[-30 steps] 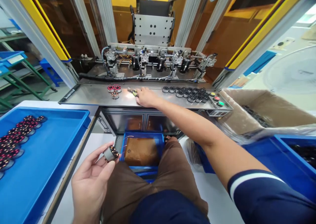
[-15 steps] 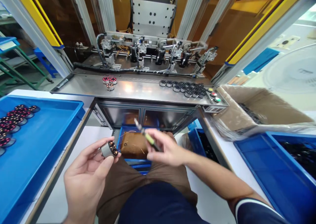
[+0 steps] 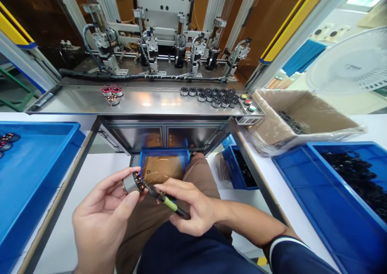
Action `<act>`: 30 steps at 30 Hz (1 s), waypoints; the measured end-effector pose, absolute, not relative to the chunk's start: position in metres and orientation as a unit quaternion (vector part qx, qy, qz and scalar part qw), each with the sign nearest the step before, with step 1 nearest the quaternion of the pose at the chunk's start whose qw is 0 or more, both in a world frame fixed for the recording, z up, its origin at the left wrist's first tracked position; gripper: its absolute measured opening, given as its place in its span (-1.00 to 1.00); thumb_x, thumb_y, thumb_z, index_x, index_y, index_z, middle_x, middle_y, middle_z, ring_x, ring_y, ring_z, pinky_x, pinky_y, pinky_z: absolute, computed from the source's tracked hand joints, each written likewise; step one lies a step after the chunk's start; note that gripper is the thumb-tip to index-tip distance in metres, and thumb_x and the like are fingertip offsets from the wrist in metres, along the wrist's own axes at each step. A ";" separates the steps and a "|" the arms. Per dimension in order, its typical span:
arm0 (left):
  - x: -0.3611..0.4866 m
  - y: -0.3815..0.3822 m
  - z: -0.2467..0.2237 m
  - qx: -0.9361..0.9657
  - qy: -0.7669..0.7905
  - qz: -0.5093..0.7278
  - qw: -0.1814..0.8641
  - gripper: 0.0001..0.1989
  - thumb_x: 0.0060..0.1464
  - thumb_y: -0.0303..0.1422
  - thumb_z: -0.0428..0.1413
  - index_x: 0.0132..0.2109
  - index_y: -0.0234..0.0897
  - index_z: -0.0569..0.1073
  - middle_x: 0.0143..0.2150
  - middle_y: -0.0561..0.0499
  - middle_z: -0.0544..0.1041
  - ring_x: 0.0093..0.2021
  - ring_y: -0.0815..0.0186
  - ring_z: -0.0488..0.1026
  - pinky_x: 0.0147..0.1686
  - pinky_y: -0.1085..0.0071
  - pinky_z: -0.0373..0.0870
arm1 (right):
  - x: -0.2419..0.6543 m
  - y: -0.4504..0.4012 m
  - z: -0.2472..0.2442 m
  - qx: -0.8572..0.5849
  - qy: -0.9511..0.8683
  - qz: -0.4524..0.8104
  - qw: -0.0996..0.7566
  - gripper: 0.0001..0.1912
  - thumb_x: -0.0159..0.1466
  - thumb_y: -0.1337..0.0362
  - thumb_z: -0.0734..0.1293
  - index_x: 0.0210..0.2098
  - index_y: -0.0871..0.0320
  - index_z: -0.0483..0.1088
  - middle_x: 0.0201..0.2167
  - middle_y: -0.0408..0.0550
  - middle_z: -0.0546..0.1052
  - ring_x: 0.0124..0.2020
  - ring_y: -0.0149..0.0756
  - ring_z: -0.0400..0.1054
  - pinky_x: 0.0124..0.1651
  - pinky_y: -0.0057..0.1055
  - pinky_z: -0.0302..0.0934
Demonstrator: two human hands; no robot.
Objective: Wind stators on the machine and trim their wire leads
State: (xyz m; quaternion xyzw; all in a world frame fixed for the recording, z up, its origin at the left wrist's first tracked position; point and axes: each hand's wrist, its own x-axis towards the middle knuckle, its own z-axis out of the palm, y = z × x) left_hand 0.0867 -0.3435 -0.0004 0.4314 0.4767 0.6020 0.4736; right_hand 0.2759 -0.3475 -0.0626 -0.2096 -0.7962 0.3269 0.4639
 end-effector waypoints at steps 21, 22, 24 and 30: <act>0.080 -0.339 -0.009 0.443 0.419 0.641 0.465 -0.82 0.03 -0.42 0.32 -0.16 -0.23 0.62 -0.11 0.00 0.69 -0.12 0.26 0.64 -0.16 0.50 0.63 | 0.279 -0.350 -0.062 -0.220 -0.790 0.321 0.474 -0.18 0.11 0.40 0.26 0.37 0.25 0.07 -0.18 0.08 0.41 -0.20 -0.25 0.32 -0.16 -0.31 0.35; 0.080 -0.339 -0.010 0.447 0.422 0.646 0.452 -0.84 0.04 -0.44 0.32 -0.17 -0.23 0.62 -0.10 0.00 0.69 -0.07 0.26 0.63 -0.09 0.48 0.62 | 0.278 -0.350 -0.061 -0.214 -0.789 0.324 0.475 -0.16 0.11 0.40 0.26 0.38 0.25 0.06 -0.15 0.11 0.41 -0.16 -0.23 0.33 -0.13 -0.29 0.36; 0.081 -0.341 -0.011 0.455 0.433 0.648 0.431 -0.85 0.06 -0.48 0.30 -0.18 -0.21 0.61 -0.08 0.01 0.68 0.01 0.26 0.60 -0.01 0.47 0.58 | 0.276 -0.348 -0.061 -0.207 -0.789 0.328 0.477 -0.16 0.12 0.40 0.27 0.39 0.25 0.04 -0.13 0.12 0.40 -0.13 -0.22 0.33 -0.11 -0.29 0.36; 0.082 -0.348 -0.012 0.496 0.431 0.650 0.381 -0.81 0.09 -0.55 0.26 -0.15 -0.20 0.60 -0.04 0.03 0.66 0.05 0.28 0.57 0.01 0.45 0.58 | 0.273 -0.346 -0.066 -0.196 -0.785 0.336 0.482 -0.16 0.12 0.36 0.29 0.39 0.27 0.06 -0.15 0.11 0.41 -0.19 -0.25 0.34 -0.12 -0.30 0.37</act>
